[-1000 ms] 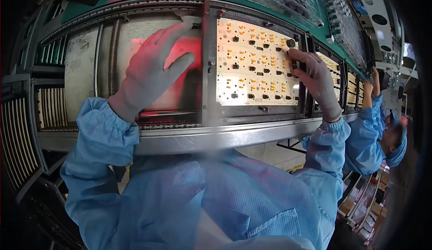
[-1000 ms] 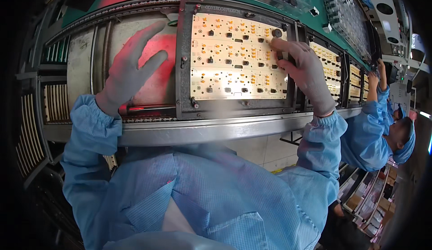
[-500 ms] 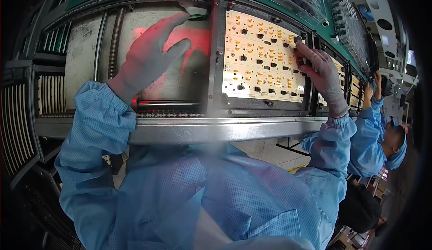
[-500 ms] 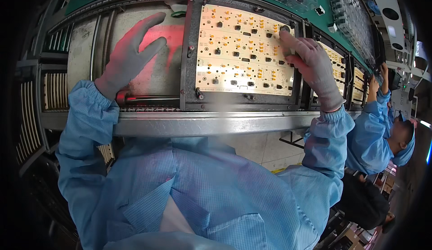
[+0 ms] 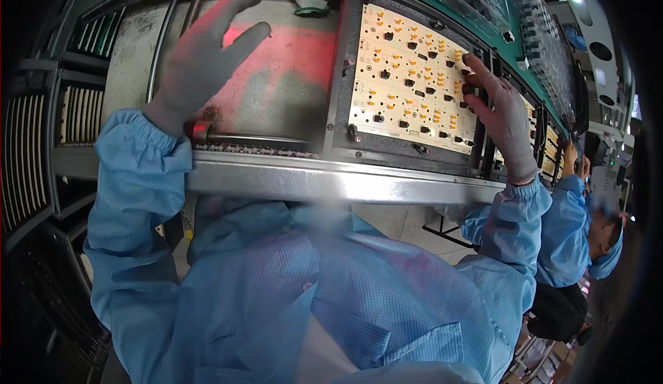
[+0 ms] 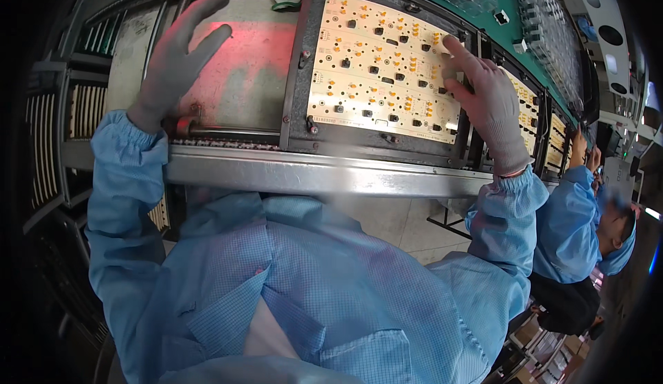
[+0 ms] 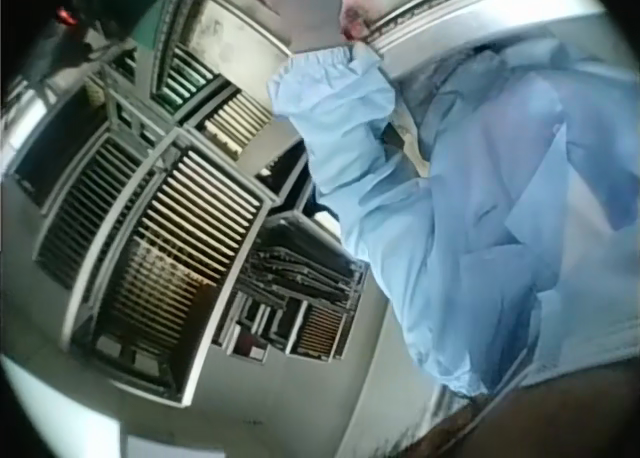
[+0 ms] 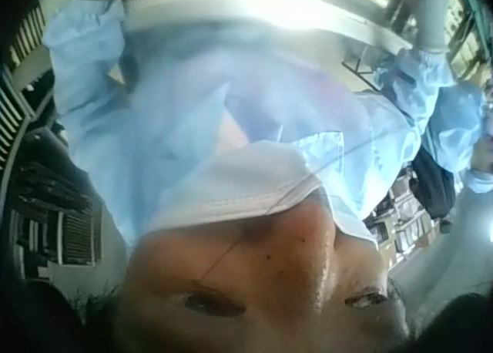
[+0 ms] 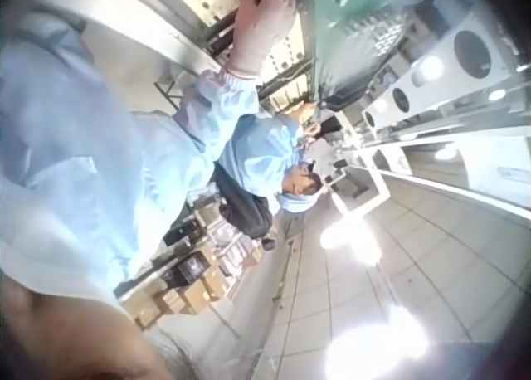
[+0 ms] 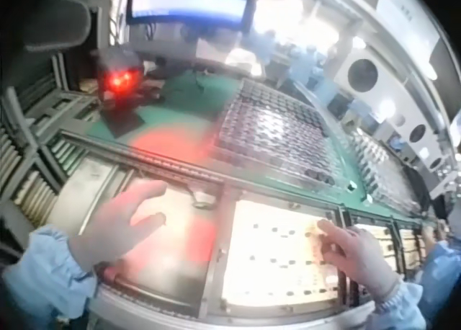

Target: The person places fixture frames onto a conveyor, loads circuit boards into the frames, inserts electronic components onto the boards, and slides the assembled units down the line before stacking remaining frames.

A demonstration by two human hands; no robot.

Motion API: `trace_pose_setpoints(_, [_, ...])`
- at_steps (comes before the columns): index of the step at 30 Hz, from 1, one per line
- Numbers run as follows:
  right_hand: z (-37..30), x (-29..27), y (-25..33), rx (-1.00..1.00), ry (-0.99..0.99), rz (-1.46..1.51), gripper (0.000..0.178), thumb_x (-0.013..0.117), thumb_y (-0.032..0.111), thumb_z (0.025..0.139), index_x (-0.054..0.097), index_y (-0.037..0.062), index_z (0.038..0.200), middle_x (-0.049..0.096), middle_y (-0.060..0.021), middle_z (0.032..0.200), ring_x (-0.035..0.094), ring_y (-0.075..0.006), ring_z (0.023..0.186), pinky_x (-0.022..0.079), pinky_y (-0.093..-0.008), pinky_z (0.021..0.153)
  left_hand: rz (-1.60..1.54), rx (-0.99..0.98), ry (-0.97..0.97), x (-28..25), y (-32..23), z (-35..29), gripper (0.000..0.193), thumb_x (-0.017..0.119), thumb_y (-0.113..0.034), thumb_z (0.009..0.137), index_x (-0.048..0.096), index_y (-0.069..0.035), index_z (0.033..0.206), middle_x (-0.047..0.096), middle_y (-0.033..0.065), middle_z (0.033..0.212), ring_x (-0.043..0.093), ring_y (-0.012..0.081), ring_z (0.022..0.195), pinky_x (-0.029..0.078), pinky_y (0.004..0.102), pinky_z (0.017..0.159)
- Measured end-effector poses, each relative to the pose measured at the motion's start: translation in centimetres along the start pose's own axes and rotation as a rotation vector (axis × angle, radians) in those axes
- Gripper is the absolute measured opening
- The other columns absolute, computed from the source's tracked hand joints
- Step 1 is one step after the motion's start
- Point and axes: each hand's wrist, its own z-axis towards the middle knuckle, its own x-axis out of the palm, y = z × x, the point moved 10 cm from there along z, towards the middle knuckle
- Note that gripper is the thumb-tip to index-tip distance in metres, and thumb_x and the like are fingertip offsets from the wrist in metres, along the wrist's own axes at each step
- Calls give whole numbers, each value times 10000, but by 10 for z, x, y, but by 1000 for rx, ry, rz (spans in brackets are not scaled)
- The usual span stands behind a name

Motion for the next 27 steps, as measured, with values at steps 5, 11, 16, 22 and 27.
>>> trace_pose_setpoints(5, [2, -41, -4, 154, -87, 389, 528, 738, 203, 860, 577, 88, 1349, 670, -59, 959, 616, -105, 847, 498, -269, 791, -186, -64, -231, -48, -21, -53, 442, 595, -88, 945, 496, -8, 1369, 568, 115, 1343, 511, 213, 1280, 400, 322, 1075])
trace_pose_setpoints(11, [63, -54, 172, -645, 93, 236, 404, 613, 209, 937, 596, -10, 1276, 682, -193, 1096, 667, -318, 957, 517, -377, 848, -153, -264, -562, -79, -38, -161, 349, 614, -122, 942, 561, -12, 1269, 615, 148, 1211, 640, 246, 1024, 536, 336, 819])
trace_pose_setpoints(16, [83, -5, 291, -1004, 390, 112, 404, 606, 168, 866, 624, 20, 1241, 690, -190, 948, 657, -342, 758, 513, -412, 687, 160, -110, -881, -102, -90, -237, 431, 681, -197, 891, 555, -55, 1278, 660, 142, 1022, 648, 314, 948, 526, 390, 795])
trace_pose_setpoints(22, [10, 40, 453, -2100, 384, -379, 558, 574, 98, 943, 383, 96, 1468, 392, -183, 1516, 575, -234, 1203, 513, -306, 858, 305, -688, -1277, -99, -123, -419, 480, 635, -268, 926, 515, -55, 1339, 632, 149, 1192, 610, 293, 1111, 493, 375, 939])
trace_pose_setpoints(27, [-99, 43, 548, -2366, 389, -48, 402, 606, 120, 772, 659, 73, 1168, 628, -152, 798, 598, -348, 673, 476, -420, 597, 856, -1179, -1735, -57, -256, -626, 544, 689, -168, 857, 503, -32, 1350, 555, 157, 1322, 537, 264, 1221, 423, 358, 1041])
